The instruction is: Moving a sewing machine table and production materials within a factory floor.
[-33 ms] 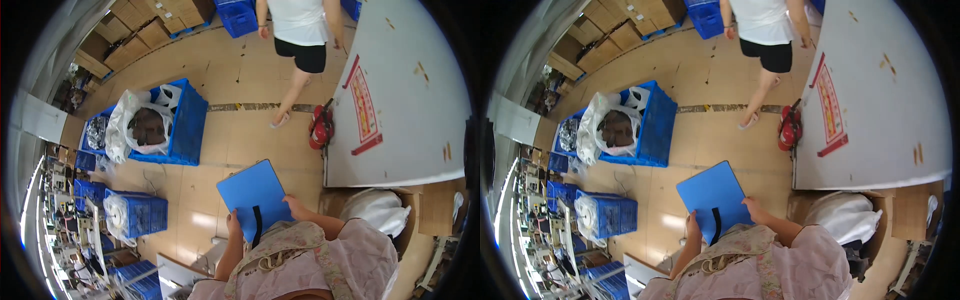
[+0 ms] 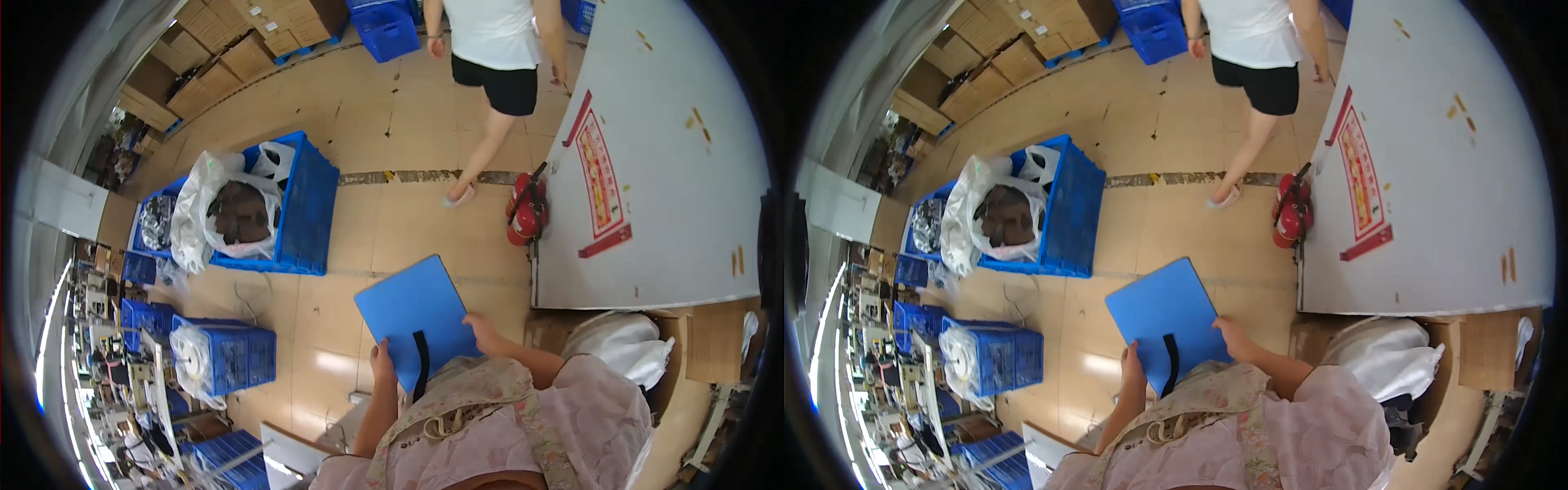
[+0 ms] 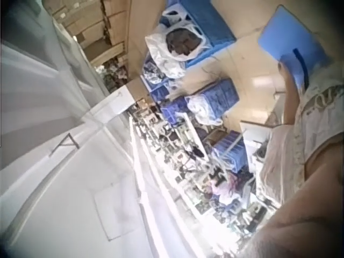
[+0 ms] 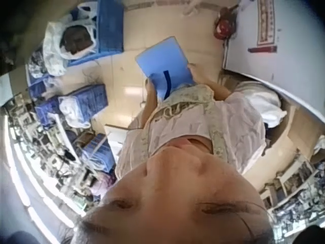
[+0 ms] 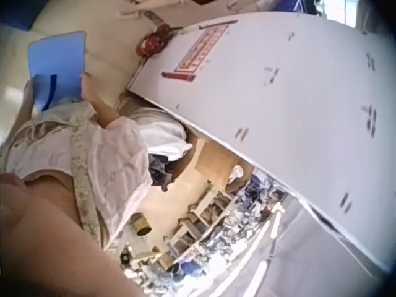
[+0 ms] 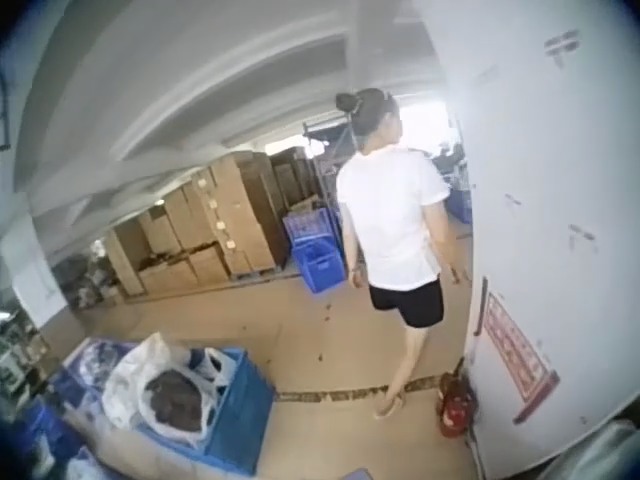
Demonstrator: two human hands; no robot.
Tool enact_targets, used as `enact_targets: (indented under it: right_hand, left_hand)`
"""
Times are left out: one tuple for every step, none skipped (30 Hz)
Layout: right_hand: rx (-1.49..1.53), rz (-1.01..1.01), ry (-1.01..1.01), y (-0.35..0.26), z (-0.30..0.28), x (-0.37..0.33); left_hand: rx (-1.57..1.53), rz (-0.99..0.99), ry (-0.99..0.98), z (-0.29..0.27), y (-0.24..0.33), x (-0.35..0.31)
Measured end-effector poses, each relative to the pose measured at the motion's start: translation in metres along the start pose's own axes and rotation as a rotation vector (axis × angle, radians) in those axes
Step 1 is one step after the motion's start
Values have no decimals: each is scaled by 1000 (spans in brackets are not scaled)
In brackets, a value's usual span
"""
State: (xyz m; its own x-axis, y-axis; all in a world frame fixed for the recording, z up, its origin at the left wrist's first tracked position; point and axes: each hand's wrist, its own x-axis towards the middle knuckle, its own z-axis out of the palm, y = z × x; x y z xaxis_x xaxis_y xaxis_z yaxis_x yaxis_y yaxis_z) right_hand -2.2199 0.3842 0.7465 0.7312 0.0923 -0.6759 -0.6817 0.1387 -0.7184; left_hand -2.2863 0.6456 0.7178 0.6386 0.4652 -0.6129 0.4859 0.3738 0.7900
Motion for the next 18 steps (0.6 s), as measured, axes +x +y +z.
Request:
enact_targets:
  right_hand:
    - [-34,-109,-20,-1,10,30]
    - [-24,-114,-12,6,26,61]
    - [-117,-296,-28,5,39,103]
    - [-217,-472,-29,-13,35,144]
    - [145,-96,101,-36,38,161]
    - [173,-77,148,-59,25,162]
    - [341,33,60,-102,25,168]
    - [509,126,-37,-139,25,181]
    - [526,107,-38,-159,27,194]
    - [313,-108,71,-169,20,210]
    - [92,-312,185,-181,15,230]
    - [113,-336,218,-198,4,259]
    - [189,-305,208,-213,-9,288]
    - [264,-272,196,-225,-22,315]
    - [258,-298,190,-225,-35,348]
    - [233,-304,245,-229,-52,398]
    - [229,-286,288,-244,-47,439]
    - [249,-265,288,-274,-41,453]
  left_hand:
    - [60,14,29,2,11,34]
    - [113,39,59,9,27,70]
    - [150,85,77,33,57,111]
    - [141,100,47,67,87,141]
    - [138,26,-21,98,106,153]
    - [157,-56,-76,116,123,160]
    - [198,-42,-81,135,145,174]
    - [218,-32,-97,151,159,194]
    - [247,19,-60,168,167,220]
    - [279,68,-40,203,181,241]
    - [323,87,-49,229,192,254]
    - [336,104,-89,268,212,268]
    - [392,99,-50,303,225,277]
    - [447,94,-8,337,233,291]
    - [429,113,-13,360,230,309]
    - [373,203,-51,391,231,339]
    - [342,289,-70,409,249,369]
    - [369,284,-64,424,269,393]
